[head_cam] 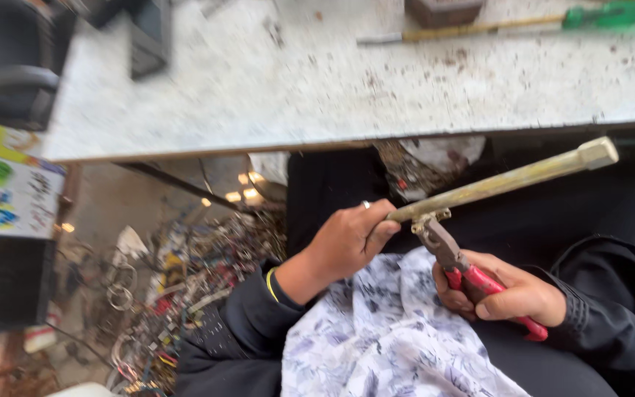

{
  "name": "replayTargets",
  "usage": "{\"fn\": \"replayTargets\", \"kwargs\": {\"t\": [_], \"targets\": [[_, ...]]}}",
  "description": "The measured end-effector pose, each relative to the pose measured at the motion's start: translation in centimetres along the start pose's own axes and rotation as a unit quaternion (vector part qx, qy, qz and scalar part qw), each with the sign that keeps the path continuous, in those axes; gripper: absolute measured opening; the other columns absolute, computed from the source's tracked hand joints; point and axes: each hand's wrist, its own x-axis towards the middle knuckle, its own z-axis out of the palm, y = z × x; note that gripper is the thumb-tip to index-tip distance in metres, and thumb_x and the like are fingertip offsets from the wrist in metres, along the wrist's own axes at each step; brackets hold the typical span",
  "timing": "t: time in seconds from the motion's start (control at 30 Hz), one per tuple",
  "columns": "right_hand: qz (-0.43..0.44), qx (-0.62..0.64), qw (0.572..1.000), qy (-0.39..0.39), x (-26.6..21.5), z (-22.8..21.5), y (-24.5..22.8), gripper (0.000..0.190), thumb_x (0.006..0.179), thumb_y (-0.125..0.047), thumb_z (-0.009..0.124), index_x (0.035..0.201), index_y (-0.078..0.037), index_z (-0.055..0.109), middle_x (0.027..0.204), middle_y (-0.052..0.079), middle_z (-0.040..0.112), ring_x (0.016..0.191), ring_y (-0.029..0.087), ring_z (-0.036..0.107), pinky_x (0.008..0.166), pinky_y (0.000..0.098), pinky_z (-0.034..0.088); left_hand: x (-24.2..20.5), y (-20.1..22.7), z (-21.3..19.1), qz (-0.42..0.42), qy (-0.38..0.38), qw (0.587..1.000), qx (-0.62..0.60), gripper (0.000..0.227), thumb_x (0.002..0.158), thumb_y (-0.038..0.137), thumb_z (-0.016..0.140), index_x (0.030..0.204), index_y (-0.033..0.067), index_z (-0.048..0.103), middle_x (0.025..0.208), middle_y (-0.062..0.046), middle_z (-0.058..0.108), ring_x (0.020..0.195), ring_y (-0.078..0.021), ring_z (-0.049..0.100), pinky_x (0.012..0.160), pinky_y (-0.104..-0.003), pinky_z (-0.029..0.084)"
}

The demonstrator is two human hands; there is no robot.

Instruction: The person sits on the floor and uses pliers and a screwdriver to adjust a brass-colored metal rod with a valve-like fitting. They repeatedly grip, twist, and pry at the fitting while rotating the rod in their hands.

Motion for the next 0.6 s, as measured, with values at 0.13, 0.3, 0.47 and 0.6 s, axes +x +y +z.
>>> {"fn": "replayTargets", "kwargs": {"t": [0.13, 0.3, 0.47, 0.6], "targets": [[0.012, -0.025, 0.999, 0.038, -1.0, -0.4, 0.8, 0.055, 0.065, -0.019, 0.069, 0.112, 0.005, 0.055, 0.086, 0.007, 0.052, 0.080, 0.018, 0.048, 0.073, 0.0319, 0.041, 0.0, -0.3, 1.2, -0.017, -0.005, 1.000, 0.020, 0.024, 0.109, 0.032, 0.054, 0.102, 0.0085, 0.056, 0.076, -0.012, 0.059, 0.073, -0.0341, 0.065, 0.060, -0.045, 0.049], [0.014, -0.027, 0.999, 0.043, -1.2, -0.2, 1.1, 0.053, 0.065, -0.018, 0.069, 0.111, 0.005, 0.055, 0.088, 0.008, 0.053, 0.082, 0.018, 0.049, 0.075, 0.0317, 0.041, 0.1, 0.6, 1.1, -0.025, -0.006, 0.998, 0.054, 0.026, 0.108, 0.034, 0.054, 0.101, 0.0095, 0.056, 0.072, -0.011, 0.058, 0.066, -0.0325, 0.064, 0.055, -0.043, 0.049], [0.030, -0.030, 0.998, 0.046, -1.1, -0.2, 1.5, 0.056, 0.063, -0.016, 0.069, 0.113, 0.005, 0.055, 0.089, 0.008, 0.054, 0.082, 0.017, 0.048, 0.074, 0.0306, 0.040, -0.3, 1.2, 0.6, -0.031, -0.015, 0.997, 0.064, 0.027, 0.109, 0.034, 0.054, 0.100, 0.0088, 0.054, 0.072, -0.011, 0.057, 0.065, -0.0318, 0.063, 0.054, -0.043, 0.049], [0.034, -0.039, 0.998, 0.047, -1.3, -0.2, 1.8, 0.057, 0.063, -0.016, 0.069, 0.115, 0.006, 0.056, 0.091, 0.009, 0.056, 0.086, 0.017, 0.050, 0.081, 0.0308, 0.042, -0.7, 1.7, 0.3, -0.026, -0.013, 0.997, 0.067, 0.026, 0.108, 0.033, 0.055, 0.101, 0.0084, 0.053, 0.072, -0.011, 0.057, 0.065, -0.0314, 0.063, 0.054, -0.043, 0.049]]}}
